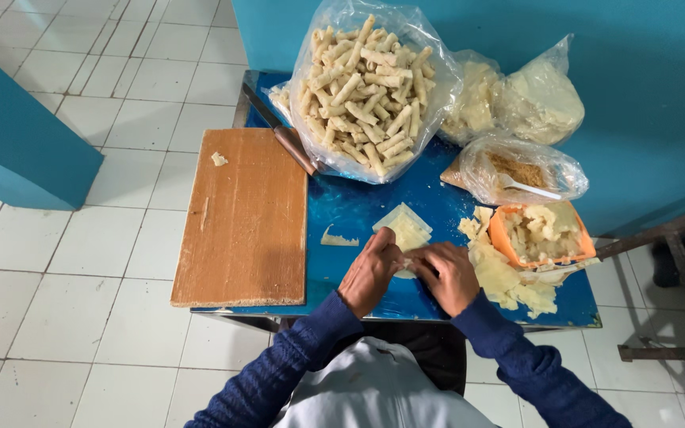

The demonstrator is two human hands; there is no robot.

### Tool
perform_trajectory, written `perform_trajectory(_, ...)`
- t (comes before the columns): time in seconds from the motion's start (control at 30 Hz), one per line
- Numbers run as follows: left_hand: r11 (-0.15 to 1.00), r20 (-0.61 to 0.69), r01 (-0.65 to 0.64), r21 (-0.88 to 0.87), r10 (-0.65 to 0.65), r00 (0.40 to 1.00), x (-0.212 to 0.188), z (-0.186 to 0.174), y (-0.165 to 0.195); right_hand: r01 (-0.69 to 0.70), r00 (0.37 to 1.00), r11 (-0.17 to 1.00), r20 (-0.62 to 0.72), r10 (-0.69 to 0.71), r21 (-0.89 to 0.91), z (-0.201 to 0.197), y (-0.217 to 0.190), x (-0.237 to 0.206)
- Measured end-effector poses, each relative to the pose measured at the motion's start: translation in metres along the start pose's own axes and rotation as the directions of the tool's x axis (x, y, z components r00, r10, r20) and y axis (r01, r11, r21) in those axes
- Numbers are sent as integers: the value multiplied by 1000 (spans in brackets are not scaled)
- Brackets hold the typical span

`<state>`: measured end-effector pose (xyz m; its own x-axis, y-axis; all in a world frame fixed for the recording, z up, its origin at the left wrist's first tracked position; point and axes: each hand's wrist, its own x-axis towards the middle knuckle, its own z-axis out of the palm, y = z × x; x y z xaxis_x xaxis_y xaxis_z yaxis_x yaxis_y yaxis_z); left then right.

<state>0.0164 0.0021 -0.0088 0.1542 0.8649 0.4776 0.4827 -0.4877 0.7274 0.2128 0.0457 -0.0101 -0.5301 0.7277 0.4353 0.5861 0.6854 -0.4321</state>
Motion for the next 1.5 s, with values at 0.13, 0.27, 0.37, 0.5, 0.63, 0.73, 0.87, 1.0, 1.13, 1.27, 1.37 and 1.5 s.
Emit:
perform_trajectory(0.13, 1000, -46, 1, 24, 0, 999, -2, 1, 0, 103, 991, 984, -66, -113, -147, 1, -6, -4)
perform_trajectory(0.27, 992, -61, 27, 126, -19, 998, -3, -3, 10, 129, 984, 944, -82, -161, -304, 3, -9, -1)
perform_trajectory(0.37, 964, -84, 36, 262, -14, 996, -1, -4, 16, 118, 982, 918, -94, -165, -379, 2, -15, -4)
perform_trajectory(0.5, 934, -100, 29, 357, 7, 995, -1, -3, 19, 127, 980, 918, -94, -174, -377, -2, -25, -12)
perform_trajectory(0.63, 934, -132, 33, 356, 15, 991, -6, 0, 19, 91, 989, 857, -56, -138, -508, -2, -31, -21)
perform_trajectory(0.73, 935, -125, 41, 353, 4, 992, -14, -1, 21, 51, 994, 845, -58, -97, -532, 4, -30, -21)
perform_trajectory(0.87, 933, -33, -16, 360, 30, 999, -31, -2, 28, 13, 999, 820, -33, -39, -572, 10, -23, -11)
perform_trajectory(1.0, 918, 61, -37, 395, 14, 998, -36, 1, 31, 9, 997, 777, 68, 43, -629, 9, -15, 7)
perform_trajectory(1.13, 921, 65, -46, 386, 23, 998, -36, -1, 30, -11, 998, 937, 60, 34, -349, -3, -7, 24)
perform_trajectory(1.27, 907, 77, -39, 420, 8, 997, -35, 0, 32, 30, 999, 996, 33, -27, -81, -8, -6, 29)
perform_trajectory(1.37, 898, 90, -36, 439, -3, 996, -33, 2, 32, 79, 997, 989, -15, -82, -121, -3, -6, 31)
perform_trajectory(1.5, 885, 89, -37, 463, -5, 996, -33, 2, 33, 77, 997, 988, 42, -72, -134, -3, 4, 34)
